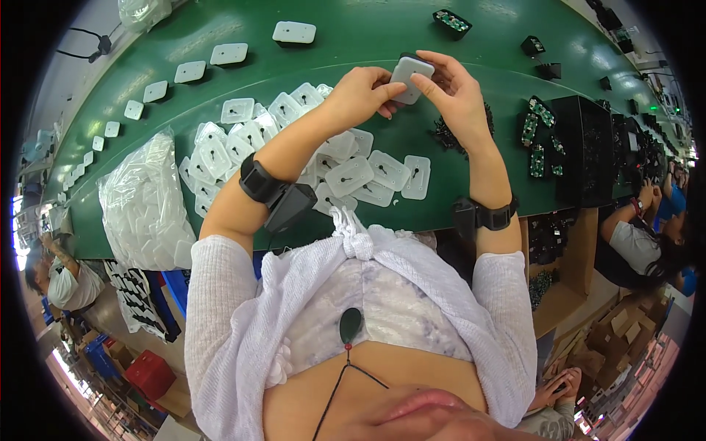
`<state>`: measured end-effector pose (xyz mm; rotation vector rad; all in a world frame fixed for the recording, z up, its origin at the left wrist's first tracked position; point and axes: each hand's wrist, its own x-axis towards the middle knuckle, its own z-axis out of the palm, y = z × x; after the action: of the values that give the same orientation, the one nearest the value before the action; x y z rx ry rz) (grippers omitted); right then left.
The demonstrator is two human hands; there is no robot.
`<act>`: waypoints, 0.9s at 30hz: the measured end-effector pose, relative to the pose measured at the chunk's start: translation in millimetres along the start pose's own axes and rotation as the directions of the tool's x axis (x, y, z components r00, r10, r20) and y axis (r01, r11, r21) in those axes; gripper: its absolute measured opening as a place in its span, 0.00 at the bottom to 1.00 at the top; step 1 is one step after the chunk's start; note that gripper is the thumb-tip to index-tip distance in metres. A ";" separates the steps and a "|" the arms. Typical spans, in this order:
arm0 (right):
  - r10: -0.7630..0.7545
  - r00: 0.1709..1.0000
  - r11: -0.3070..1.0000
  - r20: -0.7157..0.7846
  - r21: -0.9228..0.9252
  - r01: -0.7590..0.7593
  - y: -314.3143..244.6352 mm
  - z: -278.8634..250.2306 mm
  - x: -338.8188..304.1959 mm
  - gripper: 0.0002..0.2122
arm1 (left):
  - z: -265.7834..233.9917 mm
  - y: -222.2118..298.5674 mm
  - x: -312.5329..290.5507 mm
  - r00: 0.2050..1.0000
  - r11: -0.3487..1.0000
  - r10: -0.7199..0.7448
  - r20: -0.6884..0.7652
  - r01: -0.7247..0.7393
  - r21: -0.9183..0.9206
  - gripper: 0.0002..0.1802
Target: The person assembles electronic devices by picking up a circuit board and a black plastic housing, fitting the board inside, and pressing a white plastic cover onto the assembly before placing it on the conveyor belt.
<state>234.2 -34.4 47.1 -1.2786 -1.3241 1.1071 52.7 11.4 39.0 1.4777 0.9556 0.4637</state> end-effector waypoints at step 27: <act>-0.194 0.931 0.979 -0.309 -0.116 0.166 -8.6 -42.0 -14.5 0.14 | -68.7 -50.3 97.6 0.841 1.000 -0.030 -0.540 0.023 -0.019 0.34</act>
<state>274.6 -49.6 60.7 -1.3081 -1.2249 0.6859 41.9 125.1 -22.0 1.3398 1.4117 0.8973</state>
